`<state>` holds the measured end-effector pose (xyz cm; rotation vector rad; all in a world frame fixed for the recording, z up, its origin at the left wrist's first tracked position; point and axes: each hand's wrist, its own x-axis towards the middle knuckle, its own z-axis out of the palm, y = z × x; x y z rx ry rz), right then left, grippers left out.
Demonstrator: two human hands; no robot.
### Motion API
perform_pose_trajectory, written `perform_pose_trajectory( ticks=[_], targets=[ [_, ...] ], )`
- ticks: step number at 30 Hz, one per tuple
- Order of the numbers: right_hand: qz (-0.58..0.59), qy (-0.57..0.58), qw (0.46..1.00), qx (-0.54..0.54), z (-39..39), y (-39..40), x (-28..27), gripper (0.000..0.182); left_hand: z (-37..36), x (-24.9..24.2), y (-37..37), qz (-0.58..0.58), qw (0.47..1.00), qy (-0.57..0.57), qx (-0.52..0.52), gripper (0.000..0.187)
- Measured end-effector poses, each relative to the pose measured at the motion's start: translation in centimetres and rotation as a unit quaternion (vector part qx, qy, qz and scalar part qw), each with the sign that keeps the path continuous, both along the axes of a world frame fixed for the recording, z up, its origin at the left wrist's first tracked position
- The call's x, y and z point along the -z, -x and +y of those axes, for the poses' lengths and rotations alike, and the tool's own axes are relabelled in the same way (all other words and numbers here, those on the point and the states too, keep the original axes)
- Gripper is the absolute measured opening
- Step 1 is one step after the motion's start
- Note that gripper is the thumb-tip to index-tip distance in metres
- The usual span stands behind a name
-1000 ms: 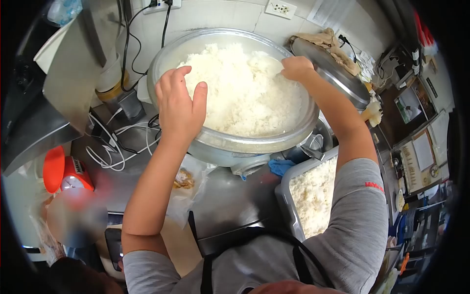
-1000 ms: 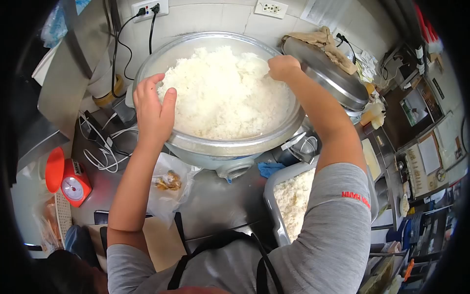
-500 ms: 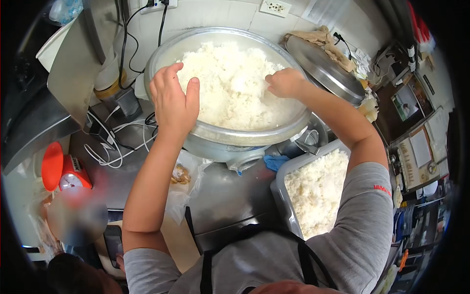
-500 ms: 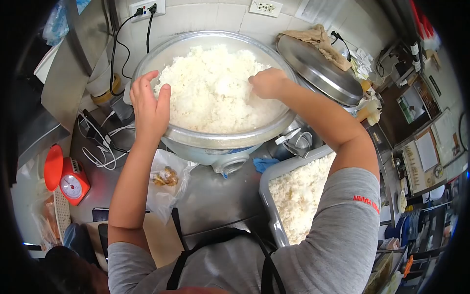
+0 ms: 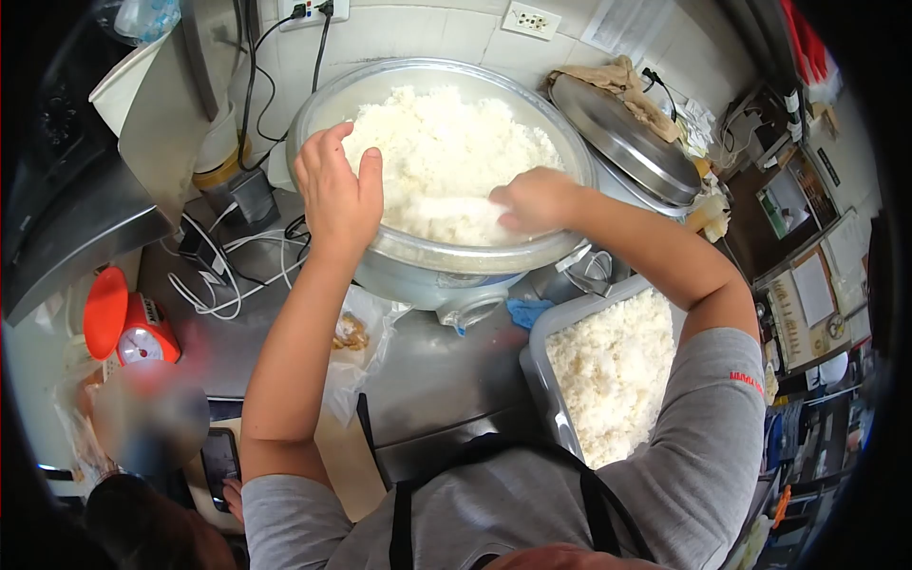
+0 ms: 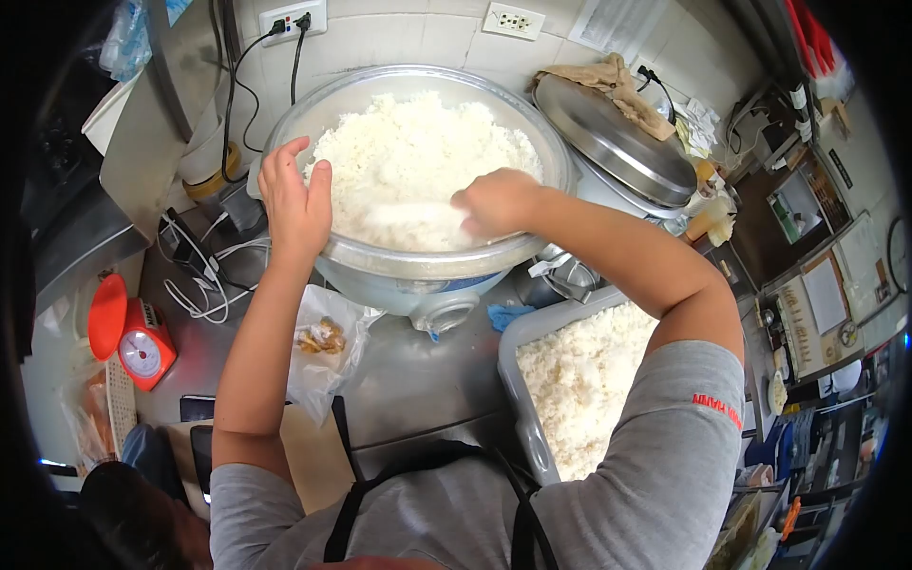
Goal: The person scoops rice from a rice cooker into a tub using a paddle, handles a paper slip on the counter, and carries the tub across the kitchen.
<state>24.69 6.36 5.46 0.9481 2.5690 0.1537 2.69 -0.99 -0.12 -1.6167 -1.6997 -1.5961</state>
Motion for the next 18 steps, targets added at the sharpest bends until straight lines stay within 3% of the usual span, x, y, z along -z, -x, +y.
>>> perform_pose_trajectory(
  ticks=[2, 6, 13, 14, 16, 18],
  targets=[
    [0.000, 0.043, 0.999, -0.015, -0.5, 0.7, -0.2, 0.032, -0.1, 0.1, 0.0, -0.003, 1.000, -0.002, 0.001, 0.035],
    [0.120, 0.096, 0.988, -0.023, 1.2, -0.5, 1.0, 0.034, 0.1, 0.3, 0.4, -0.011, 1.000, -0.025, 0.002, 0.034],
    [0.287, 0.279, 0.916, 0.017, 3.9, -0.9, 3.5, 0.032, -0.2, 0.1, 0.2, -0.064, 0.997, -0.050, 0.015, 0.038],
    [0.305, 0.309, 0.900, 0.028, 4.3, -0.9, 4.0, 0.032, -0.7, -0.1, 0.2, -0.079, 0.996, 0.007, 0.028, 0.038],
    [0.290, 0.263, 0.920, -0.005, 4.1, -0.8, 3.7, 0.030, -2.0, -0.5, -0.1, -0.110, 0.986, 0.118, 0.052, 0.038],
    [0.276, 0.218, 0.936, -0.033, 3.5, -0.6, 3.6, 0.029, -4.5, -1.0, -0.8, 0.012, 0.984, 0.177, -0.006, 0.034]
  ],
)
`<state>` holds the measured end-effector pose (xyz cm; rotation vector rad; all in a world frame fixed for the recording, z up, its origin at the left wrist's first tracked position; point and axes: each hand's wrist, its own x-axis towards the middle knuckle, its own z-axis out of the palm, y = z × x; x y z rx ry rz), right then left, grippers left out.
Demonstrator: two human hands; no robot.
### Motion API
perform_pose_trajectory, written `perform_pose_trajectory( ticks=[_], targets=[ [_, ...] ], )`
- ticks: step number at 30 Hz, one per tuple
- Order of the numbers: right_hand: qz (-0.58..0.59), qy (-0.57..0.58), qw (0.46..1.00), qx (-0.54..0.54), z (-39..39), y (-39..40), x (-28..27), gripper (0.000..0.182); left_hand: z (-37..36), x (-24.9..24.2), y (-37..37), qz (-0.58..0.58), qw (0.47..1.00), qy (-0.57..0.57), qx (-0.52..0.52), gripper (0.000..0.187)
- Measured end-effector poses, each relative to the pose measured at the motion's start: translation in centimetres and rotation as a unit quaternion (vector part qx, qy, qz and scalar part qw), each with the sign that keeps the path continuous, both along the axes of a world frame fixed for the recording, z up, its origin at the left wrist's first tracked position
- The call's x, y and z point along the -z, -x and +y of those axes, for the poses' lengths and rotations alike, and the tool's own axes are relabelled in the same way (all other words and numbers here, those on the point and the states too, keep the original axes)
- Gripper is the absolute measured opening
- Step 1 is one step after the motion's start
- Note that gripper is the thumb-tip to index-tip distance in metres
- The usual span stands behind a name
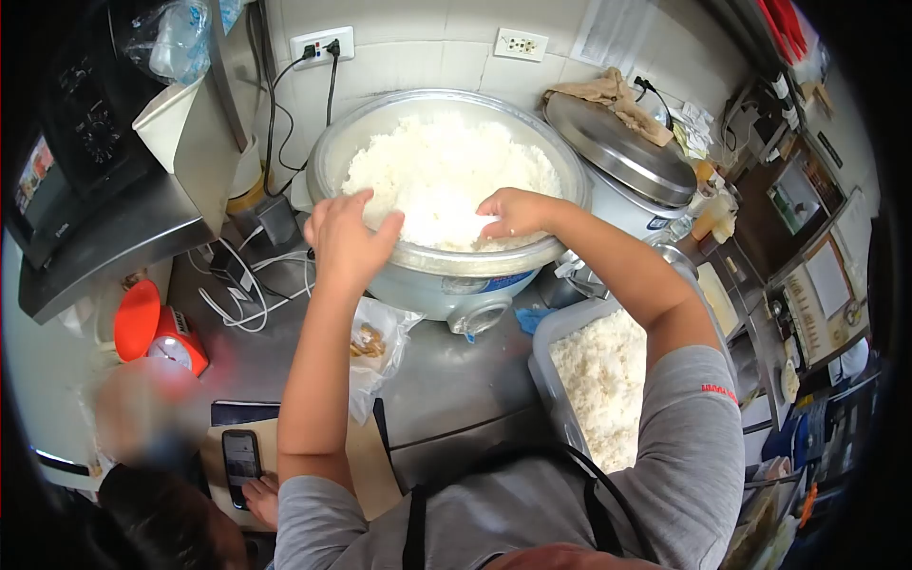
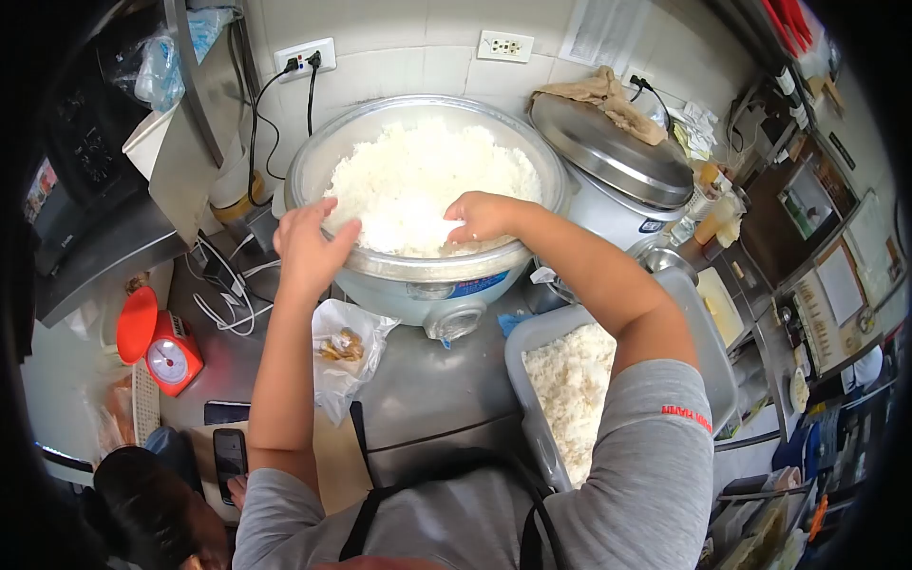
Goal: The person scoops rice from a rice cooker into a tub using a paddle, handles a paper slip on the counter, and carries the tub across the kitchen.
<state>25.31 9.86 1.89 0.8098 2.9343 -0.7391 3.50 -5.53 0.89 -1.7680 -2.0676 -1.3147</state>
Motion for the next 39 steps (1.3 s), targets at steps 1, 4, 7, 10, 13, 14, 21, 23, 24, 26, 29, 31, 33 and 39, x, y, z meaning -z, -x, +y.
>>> perform_pose_trajectory(
  ticks=[1, 4, 7, 10, 13, 14, 21, 23, 24, 26, 29, 31, 33, 39],
  targets=[
    [-0.004, -0.026, 1.000, -0.006, -0.5, 0.2, 0.0, 0.029, -0.9, -0.6, -0.3, 0.065, 0.997, 0.031, -0.017, 0.032],
    [-0.019, 0.018, 1.000, 0.014, -0.9, 0.8, 0.4, 0.029, -1.4, -2.1, -0.9, 0.125, 0.986, 0.106, -0.034, 0.028],
    [-0.016, 0.106, 0.992, 0.070, -0.7, 1.0, 0.5, 0.029, 0.0, -3.0, -0.7, 0.077, 0.988, 0.135, -0.024, 0.024],
    [0.007, 0.136, 0.985, 0.109, -0.1, 0.4, -0.5, 0.026, 1.8, -4.4, -0.9, 0.084, 0.986, 0.145, -0.008, 0.023],
    [0.039, 0.142, 0.977, 0.152, 0.4, -1.7, -3.1, 0.022, 3.0, -6.9, -2.5, 0.110, 0.989, 0.098, -0.002, 0.024],
    [0.054, 0.143, 0.972, 0.176, 0.2, -2.9, -4.0, 0.022, 3.1, -7.9, -3.3, 0.104, 0.991, 0.087, 0.014, 0.024],
    [0.068, 0.114, 0.966, 0.223, -8.8, -19.3, -9.9, 0.022, -0.6, -9.5, -15.6, 0.084, 0.977, -0.019, 0.195, 0.022],
    [-0.010, 0.088, 0.945, 0.315, -12.2, -24.0, -9.5, 0.023, -1.9, -7.2, -20.1, 0.087, 0.961, 0.030, 0.262, 0.021],
    [-0.034, 0.017, 0.949, 0.313, -13.4, -26.5, -7.8, 0.025, -2.7, -5.8, -22.3, 0.117, 0.951, 0.062, 0.279, 0.019],
    [-0.081, -0.135, 0.943, 0.293, -14.9, -30.7, -4.0, 0.030, -3.3, -2.2, -25.7, 0.138, 0.928, 0.130, 0.322, 0.018],
    [-0.211, -0.274, 0.854, 0.389, -19.0, -31.4, -0.6, 0.036, -3.7, 4.0, -28.4, 0.093, 0.928, 0.154, 0.328, 0.018],
    [-0.223, -0.246, 0.850, 0.408, -20.2, -32.6, -0.6, 0.038, -4.4, 6.5, -28.8, 0.055, 0.938, 0.162, 0.301, 0.017],
    [-0.239, -0.211, 0.858, 0.403, -22.3, -33.1, -1.9, 0.034, -5.5, 8.5, -28.4, 0.023, 0.947, 0.185, 0.263, 0.016],
    [-0.253, -0.138, 0.895, 0.340, -22.3, -32.6, 5.5, 0.026, -7.3, 11.7, -29.0, 0.066, 0.975, 0.073, 0.202, 0.011]
  ],
)
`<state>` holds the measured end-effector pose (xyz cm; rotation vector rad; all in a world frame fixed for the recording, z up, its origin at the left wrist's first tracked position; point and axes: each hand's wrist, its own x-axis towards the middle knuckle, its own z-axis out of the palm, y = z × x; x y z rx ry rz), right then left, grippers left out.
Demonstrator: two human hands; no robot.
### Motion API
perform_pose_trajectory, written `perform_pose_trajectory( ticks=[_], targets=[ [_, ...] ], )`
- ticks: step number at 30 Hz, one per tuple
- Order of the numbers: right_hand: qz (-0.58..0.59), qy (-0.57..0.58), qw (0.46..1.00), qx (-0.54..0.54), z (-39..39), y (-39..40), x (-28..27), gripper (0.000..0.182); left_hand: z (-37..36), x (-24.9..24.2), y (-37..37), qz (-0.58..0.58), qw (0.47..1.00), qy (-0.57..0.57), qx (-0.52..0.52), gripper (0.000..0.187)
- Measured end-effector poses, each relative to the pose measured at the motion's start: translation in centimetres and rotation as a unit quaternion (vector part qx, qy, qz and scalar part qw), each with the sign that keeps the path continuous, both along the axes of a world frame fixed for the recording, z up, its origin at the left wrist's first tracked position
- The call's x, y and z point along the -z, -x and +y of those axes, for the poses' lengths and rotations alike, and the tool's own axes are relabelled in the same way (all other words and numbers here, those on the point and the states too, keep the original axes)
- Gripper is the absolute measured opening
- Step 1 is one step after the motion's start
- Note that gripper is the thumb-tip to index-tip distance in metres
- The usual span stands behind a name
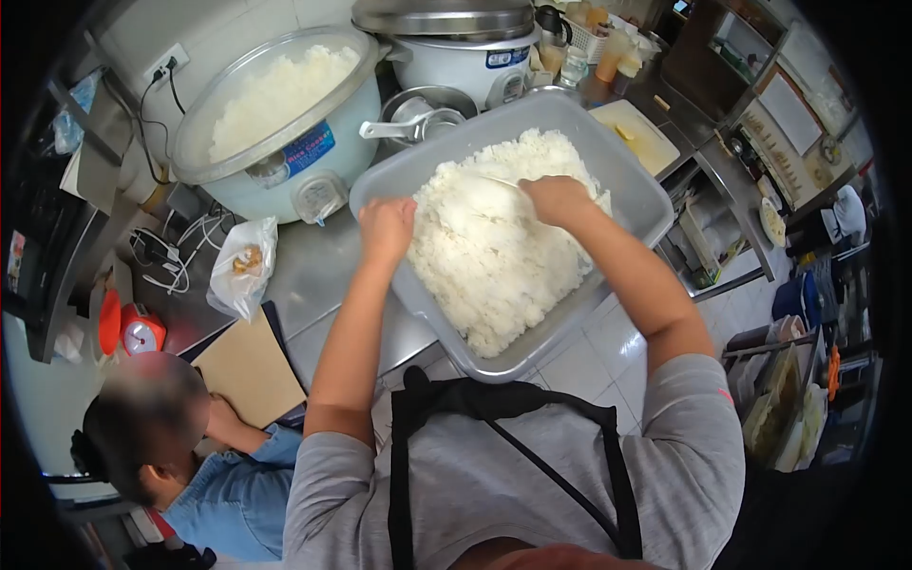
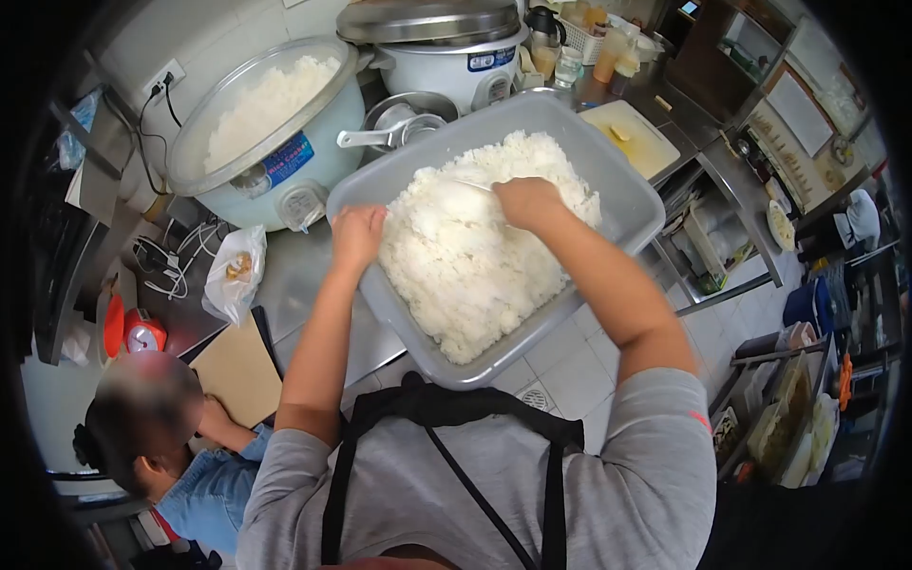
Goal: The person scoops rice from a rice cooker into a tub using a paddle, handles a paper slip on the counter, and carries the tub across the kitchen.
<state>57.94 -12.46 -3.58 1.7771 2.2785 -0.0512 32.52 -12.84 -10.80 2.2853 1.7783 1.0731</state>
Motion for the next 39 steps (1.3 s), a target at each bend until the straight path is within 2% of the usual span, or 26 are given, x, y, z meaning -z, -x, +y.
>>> perform_pose_trajectory(
  ticks=[3, 8, 11, 14, 16, 18, 19, 21, 23, 26, 27, 30, 33, 34, 36, 39],
  targets=[
    [-0.011, 0.019, 0.999, -0.047, -1.0, 0.2, 0.3, 0.025, 0.7, 0.7, 0.0, -0.002, 1.000, -0.021, -0.013, 0.012],
    [-0.120, 0.051, 0.986, -0.104, -4.6, -2.4, -4.0, 0.022, 0.6, 0.4, -0.3, 0.015, 0.999, -0.009, -0.038, 0.011],
    [-0.088, 0.016, 0.992, -0.086, -4.4, -2.1, -8.3, 0.020, 0.4, -0.1, -0.2, 0.003, 0.999, 0.005, -0.039, 0.010],
    [-0.041, -0.005, 0.992, -0.118, -3.4, 1.2, -6.1, 0.020, -0.2, -0.9, -0.4, 0.029, 0.998, 0.028, -0.055, 0.011],
    [-0.087, 0.034, 0.992, -0.081, -1.7, 4.4, 0.2, 0.020, -0.4, -0.9, -0.5, 0.055, 0.996, 0.027, -0.061, 0.012],
    [-0.083, 0.052, 0.991, -0.091, -1.6, 5.2, 0.3, 0.021, 0.1, -0.2, -0.3, 0.074, 0.995, 0.007, -0.062, 0.013],
    [-0.083, 0.059, 0.990, -0.099, -1.3, 5.7, 0.0, 0.021, 0.5, 0.1, -0.1, 0.047, 0.997, 0.011, -0.057, 0.013],
    [-0.093, 0.034, 0.992, -0.080, -1.2, 4.9, -2.4, 0.023, 1.1, 0.7, 0.6, -0.005, 0.999, 0.021, -0.047, 0.014],
    [-0.028, -0.039, 0.997, -0.068, -2.8, 4.9, -6.7, 0.031, 1.4, -0.5, 0.7, -0.013, 0.997, 0.063, -0.046, 0.013],
    [-0.039, -0.207, 0.966, -0.147, -4.1, 6.2, -6.6, 0.037, 3.1, -0.5, 0.1, -0.079, 0.982, 0.168, -0.044, 0.013],
    [-0.032, -0.183, 0.974, -0.130, -4.4, 6.8, -5.6, 0.036, 3.9, -0.5, 0.3, -0.109, 0.971, 0.205, -0.048, 0.014],
    [-0.078, -0.101, 0.986, -0.110, -2.9, 6.6, -4.6, 0.024, 4.4, -1.9, 1.0, -0.068, 0.978, 0.195, 0.013, 0.016],
    [-0.083, -0.111, 0.990, -0.022, -1.0, 5.2, -7.5, 0.020, 3.1, -3.2, 2.2, 0.096, 0.988, 0.109, 0.058, 0.016],
    [-0.091, -0.110, 0.990, -0.006, -0.2, 5.0, -8.9, 0.019, 3.1, -2.5, 2.5, 0.120, 0.984, 0.113, 0.060, 0.016],
    [-0.075, -0.146, 0.986, 0.018, 1.6, 5.4, -11.6, 0.017, 3.6, -0.7, 3.1, 0.168, 0.976, 0.121, 0.063, 0.020],
    [0.024, -0.182, 0.983, 0.019, 5.0, 7.6, -14.9, 0.018, 2.6, 0.4, 4.5, 0.140, 0.983, -0.009, 0.121, 0.028]
  ],
)
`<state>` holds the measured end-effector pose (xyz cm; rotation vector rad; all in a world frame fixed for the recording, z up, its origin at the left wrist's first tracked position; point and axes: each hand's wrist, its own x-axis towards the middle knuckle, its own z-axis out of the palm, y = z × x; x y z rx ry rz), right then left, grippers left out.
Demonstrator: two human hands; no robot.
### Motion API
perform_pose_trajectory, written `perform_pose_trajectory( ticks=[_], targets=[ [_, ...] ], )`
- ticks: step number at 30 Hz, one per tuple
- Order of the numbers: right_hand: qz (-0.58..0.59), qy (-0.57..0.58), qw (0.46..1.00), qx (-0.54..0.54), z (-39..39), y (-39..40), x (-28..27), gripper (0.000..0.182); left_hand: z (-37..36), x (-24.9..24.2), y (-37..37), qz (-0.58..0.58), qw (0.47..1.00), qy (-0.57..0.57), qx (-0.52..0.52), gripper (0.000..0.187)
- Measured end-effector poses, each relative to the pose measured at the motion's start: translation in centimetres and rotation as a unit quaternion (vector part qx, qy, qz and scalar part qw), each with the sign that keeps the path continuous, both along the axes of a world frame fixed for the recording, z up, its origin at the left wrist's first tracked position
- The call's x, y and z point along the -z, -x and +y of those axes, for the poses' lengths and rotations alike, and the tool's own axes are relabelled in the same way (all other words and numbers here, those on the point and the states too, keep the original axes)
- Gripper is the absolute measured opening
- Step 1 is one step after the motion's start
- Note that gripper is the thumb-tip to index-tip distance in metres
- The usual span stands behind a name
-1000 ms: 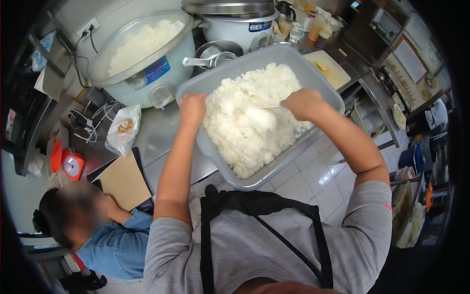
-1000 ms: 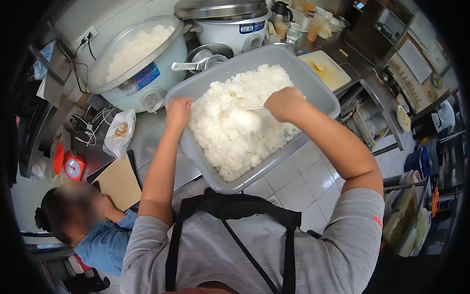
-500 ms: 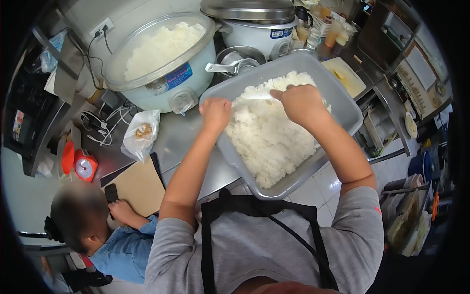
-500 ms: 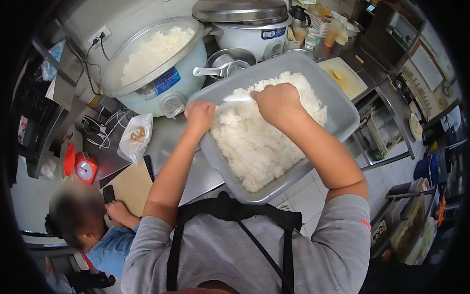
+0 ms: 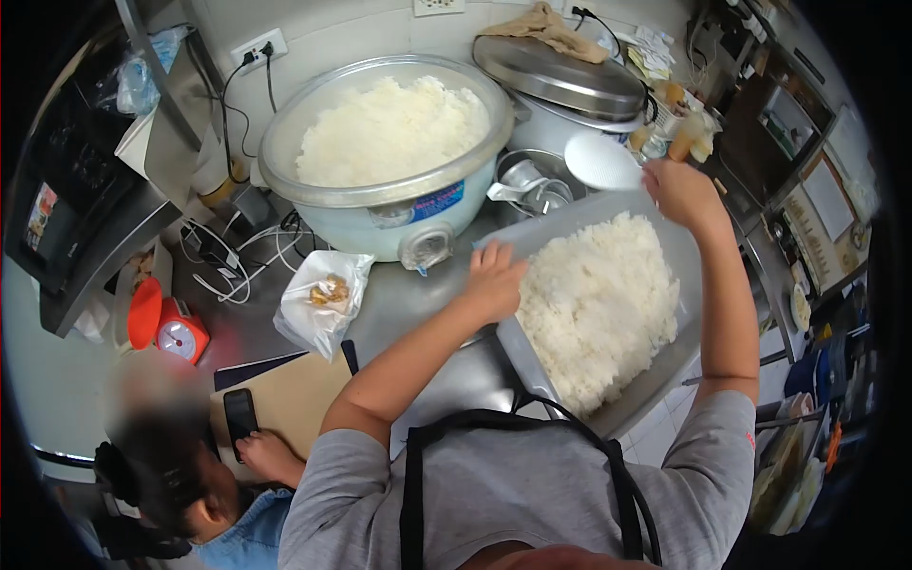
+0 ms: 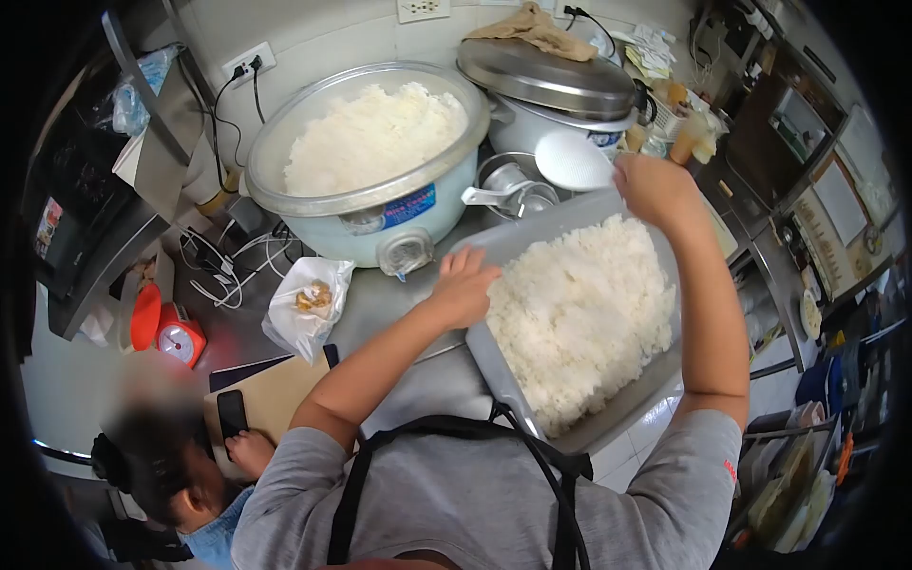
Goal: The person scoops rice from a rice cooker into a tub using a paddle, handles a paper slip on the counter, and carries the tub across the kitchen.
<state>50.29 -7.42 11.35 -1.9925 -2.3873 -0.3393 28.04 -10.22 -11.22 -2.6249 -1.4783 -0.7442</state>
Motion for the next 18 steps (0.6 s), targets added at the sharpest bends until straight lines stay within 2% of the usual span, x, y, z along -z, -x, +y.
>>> perform_pose_trajectory(
  ticks=[3, 5, 6, 8, 9, 11, 13, 14, 17, 18],
  targets=[
    [0.079, -0.063, 0.991, -0.091, 5.5, 2.8, -0.8, 0.022, 0.6, -4.4, 3.1, -0.204, 0.969, 0.102, 0.094, 0.035],
    [0.141, -0.054, 0.977, -0.151, 9.8, 6.1, -0.3, 0.028, 1.7, -8.2, 6.3, -0.321, 0.937, -0.021, 0.134, 0.030],
    [0.115, -0.068, 0.976, -0.170, 11.7, 8.2, 0.3, 0.030, 2.1, -10.2, 8.3, -0.357, 0.924, -0.070, 0.120, 0.029],
    [0.032, -0.068, 0.982, -0.173, 15.0, 13.3, 1.4, 0.032, 3.8, -12.5, 13.1, -0.413, 0.897, -0.155, 0.025, 0.028],
    [-0.024, -0.055, 0.986, -0.158, 16.6, 15.8, 1.9, 0.033, 4.9, -13.3, 16.0, -0.413, 0.892, -0.182, -0.030, 0.030],
    [-0.118, -0.050, 0.982, -0.139, 19.4, 20.1, 3.2, 0.030, 8.7, -12.6, 22.0, -0.484, 0.844, -0.188, -0.138, 0.031],
    [-0.165, -0.063, 0.975, -0.137, 22.4, 23.1, 4.9, 0.027, 9.9, -12.8, 26.1, -0.391, 0.866, -0.225, -0.218, 0.035],
    [-0.189, -0.070, 0.970, -0.136, 23.9, 24.3, 5.8, 0.025, 10.4, -12.7, 26.8, -0.396, 0.864, -0.212, -0.227, 0.036],
    [-0.218, 0.003, 0.967, -0.132, 27.6, 27.1, 8.3, 0.024, 11.1, -12.5, 27.7, -0.400, 0.866, -0.191, -0.230, 0.039],
    [-0.173, 0.020, 0.974, -0.144, 28.3, 27.2, 8.7, 0.026, 10.8, -12.5, 27.3, -0.395, 0.871, -0.197, -0.216, 0.040]
  ],
)
